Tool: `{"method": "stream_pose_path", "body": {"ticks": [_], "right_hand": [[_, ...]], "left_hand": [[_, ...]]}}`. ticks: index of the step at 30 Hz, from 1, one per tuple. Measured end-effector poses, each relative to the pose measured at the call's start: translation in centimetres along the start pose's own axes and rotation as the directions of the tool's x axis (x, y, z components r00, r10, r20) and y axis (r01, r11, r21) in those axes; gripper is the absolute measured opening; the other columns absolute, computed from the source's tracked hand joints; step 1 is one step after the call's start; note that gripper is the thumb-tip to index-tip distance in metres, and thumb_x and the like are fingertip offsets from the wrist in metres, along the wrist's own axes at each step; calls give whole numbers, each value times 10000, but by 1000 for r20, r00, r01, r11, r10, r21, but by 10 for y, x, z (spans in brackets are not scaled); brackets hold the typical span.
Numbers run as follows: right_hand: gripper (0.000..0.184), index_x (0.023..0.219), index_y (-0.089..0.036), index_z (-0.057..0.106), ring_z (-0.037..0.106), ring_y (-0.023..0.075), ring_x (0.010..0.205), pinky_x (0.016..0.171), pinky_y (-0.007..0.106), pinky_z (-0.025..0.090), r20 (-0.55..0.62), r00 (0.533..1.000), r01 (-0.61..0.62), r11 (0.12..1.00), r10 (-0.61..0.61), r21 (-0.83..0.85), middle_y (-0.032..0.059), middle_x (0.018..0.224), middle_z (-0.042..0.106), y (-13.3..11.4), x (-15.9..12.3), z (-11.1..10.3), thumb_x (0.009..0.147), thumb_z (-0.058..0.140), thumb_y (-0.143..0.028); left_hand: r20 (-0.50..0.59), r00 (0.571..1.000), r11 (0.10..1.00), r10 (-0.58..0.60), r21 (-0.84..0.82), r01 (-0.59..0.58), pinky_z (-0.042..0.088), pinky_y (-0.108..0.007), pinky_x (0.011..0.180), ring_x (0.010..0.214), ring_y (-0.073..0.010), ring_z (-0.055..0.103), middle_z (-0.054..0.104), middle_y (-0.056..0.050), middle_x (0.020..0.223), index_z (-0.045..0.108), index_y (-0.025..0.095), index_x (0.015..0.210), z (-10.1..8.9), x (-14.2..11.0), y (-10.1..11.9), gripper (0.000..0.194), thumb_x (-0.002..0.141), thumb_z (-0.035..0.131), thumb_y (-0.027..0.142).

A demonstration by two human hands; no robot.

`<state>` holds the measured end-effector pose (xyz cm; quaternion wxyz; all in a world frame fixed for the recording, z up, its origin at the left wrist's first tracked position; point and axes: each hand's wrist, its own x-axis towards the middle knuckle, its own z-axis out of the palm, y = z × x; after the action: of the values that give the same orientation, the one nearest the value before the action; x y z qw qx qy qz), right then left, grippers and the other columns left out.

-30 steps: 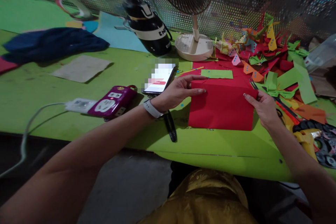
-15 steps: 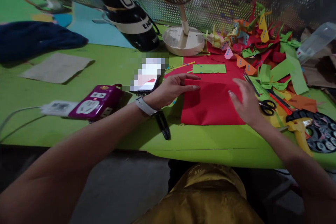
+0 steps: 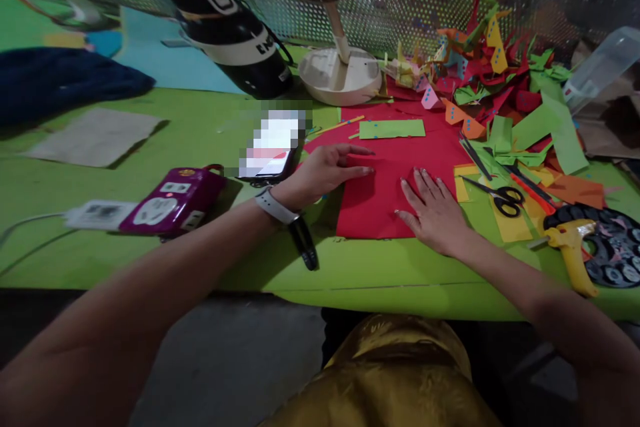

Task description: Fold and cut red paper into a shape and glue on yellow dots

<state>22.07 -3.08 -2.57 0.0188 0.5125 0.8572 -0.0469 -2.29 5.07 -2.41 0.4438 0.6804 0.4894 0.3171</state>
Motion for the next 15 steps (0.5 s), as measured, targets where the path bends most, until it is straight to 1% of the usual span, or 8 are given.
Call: {"method": "stream_pose_path", "body": {"ticks": [2,4,6,8,10,12,13,15], "right_hand": [[674,1565,-159,274,142,298,1533,1236,514,181,-9,1000,-1,1000,1,-5,155,1648,169,-1,0,0,1009,286,-539],[669,1563,-155,278,145,299,1532,1234,514,190,-11,1000,-2,1000,2,-18,157,1647,170,-1,1,0,1010,286,-532],[666,1559,-137,285,148,307,1531,1232,512,195,-1,1000,0,999,0,-35,173,1645,169,-2,1,1,1012,293,-518],[658,1553,-122,298,152,320,1530,1230,516,197,2,1000,4,999,-4,-48,190,1641,172,-1,1,2,1013,310,-498],[650,1547,-112,311,164,336,1526,1224,533,205,1,1000,10,999,-10,-50,201,1634,195,0,2,3,1010,333,-478],[641,1548,-101,302,173,336,1524,1222,540,209,-3,1000,16,999,-17,-44,198,1630,215,1,2,4,1005,352,-437],[636,1551,-96,290,174,330,1525,1224,536,207,-5,1000,18,999,-18,-43,193,1631,216,1,2,4,1001,356,-411],[635,1555,-85,272,173,317,1527,1230,520,202,-9,1000,15,999,-16,-45,188,1637,198,1,2,3,990,357,-364]], "left_hand": [[-29,999,994,25,105,-22,592,-329,685,824,-209,709,759,-92,879,678,150,1115,-4,-1,2,322,827,709,290],[-83,992,960,96,272,-70,599,-374,796,934,-236,716,762,-120,1024,665,142,1157,-7,-4,8,341,845,679,280],[-80,969,859,235,484,-169,554,-436,954,1126,-277,670,701,-162,1235,632,123,1233,-5,-12,18,397,879,645,300],[81,922,705,380,619,-345,423,-472,1122,1363,-302,500,577,-209,1410,573,69,1316,7,-23,29,443,973,517,344],[201,889,654,412,614,-442,305,-428,1205,1461,-253,364,521,-170,1478,540,87,1360,27,-35,37,463,1027,402,378],[377,807,552,454,592,-587,220,-460,1233,1502,-280,265,374,-204,1568,389,59,1472,48,-46,39,705,991,392,574],[433,779,524,453,578,-626,170,-472,1244,1518,-295,206,299,-231,1594,318,32,1503,58,-51,38,851,945,397,669],[483,764,513,428,566,-645,128,-463,1251,1534,-295,128,200,-245,1619,218,16,1537,71,-58,31,990,896,363,757]]}}
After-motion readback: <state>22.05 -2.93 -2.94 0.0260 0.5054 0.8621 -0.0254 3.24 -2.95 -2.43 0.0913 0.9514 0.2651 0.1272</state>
